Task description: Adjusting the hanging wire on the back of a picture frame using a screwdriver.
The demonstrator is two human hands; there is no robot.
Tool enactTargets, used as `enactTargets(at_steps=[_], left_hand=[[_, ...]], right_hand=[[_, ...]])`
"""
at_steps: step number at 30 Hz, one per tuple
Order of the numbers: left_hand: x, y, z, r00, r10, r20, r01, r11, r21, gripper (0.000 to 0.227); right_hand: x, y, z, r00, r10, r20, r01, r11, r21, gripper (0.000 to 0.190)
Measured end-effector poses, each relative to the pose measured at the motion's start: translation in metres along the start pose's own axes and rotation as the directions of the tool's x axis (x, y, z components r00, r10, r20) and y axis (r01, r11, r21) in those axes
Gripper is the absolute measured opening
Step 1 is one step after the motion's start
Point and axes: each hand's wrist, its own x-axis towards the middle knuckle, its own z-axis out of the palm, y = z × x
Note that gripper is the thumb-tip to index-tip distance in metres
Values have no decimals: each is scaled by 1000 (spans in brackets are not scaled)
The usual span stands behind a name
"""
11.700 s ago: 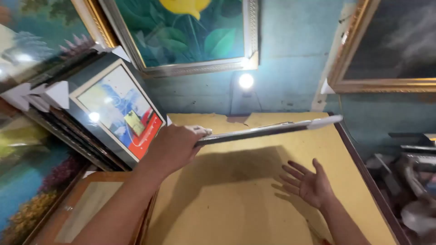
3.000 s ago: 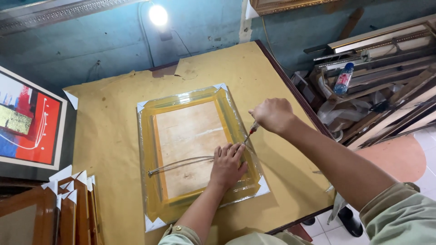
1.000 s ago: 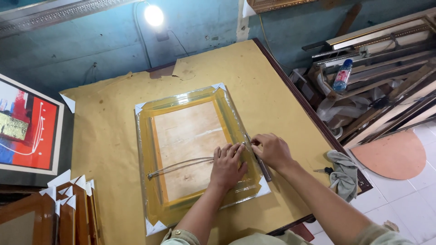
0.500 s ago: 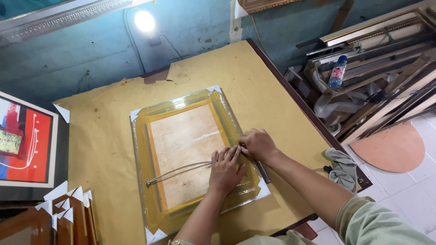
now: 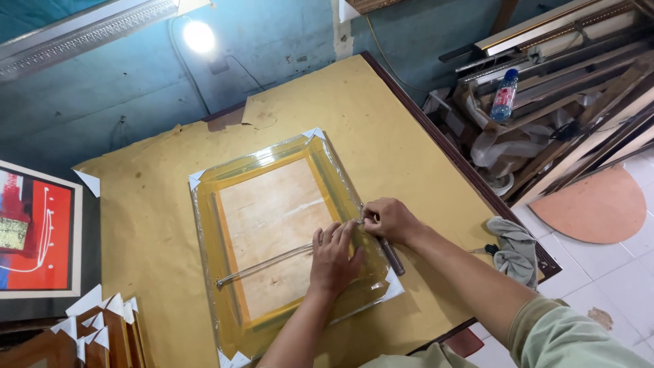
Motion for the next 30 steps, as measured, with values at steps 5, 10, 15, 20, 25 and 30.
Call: enactTargets(at_steps=[5,10,15,20,25,30], left_hand=[[-6,-16,19,996,2,-89,-12,994,-112,40],[-8,-27,26,988,-65,-137,41,984,-171,12],[-7,-23,16,996,-56,-68,44,985,-165,4],[-4,-19,11,990,-102,-95,80,973,-217,7],[-3,-13,7,987,-155,-38,150,982,-119,19],[8,1,-14,972,-210,101,225,960,-165,32]], right_hand=[[-4,-21,-9,990,-132,47,130,991,44,7],[-6,-28,3,979,-194,67,190,980,63,8],[-9,-28,7,999,31,13,-33,990,134,3],[-5,-31,-20,989,143,-45,-140,989,54,10],[-18,16,-59,887,396,-239,-452,853,-261,15],[-44,33,-97,759,591,-275,-647,734,-208,14]])
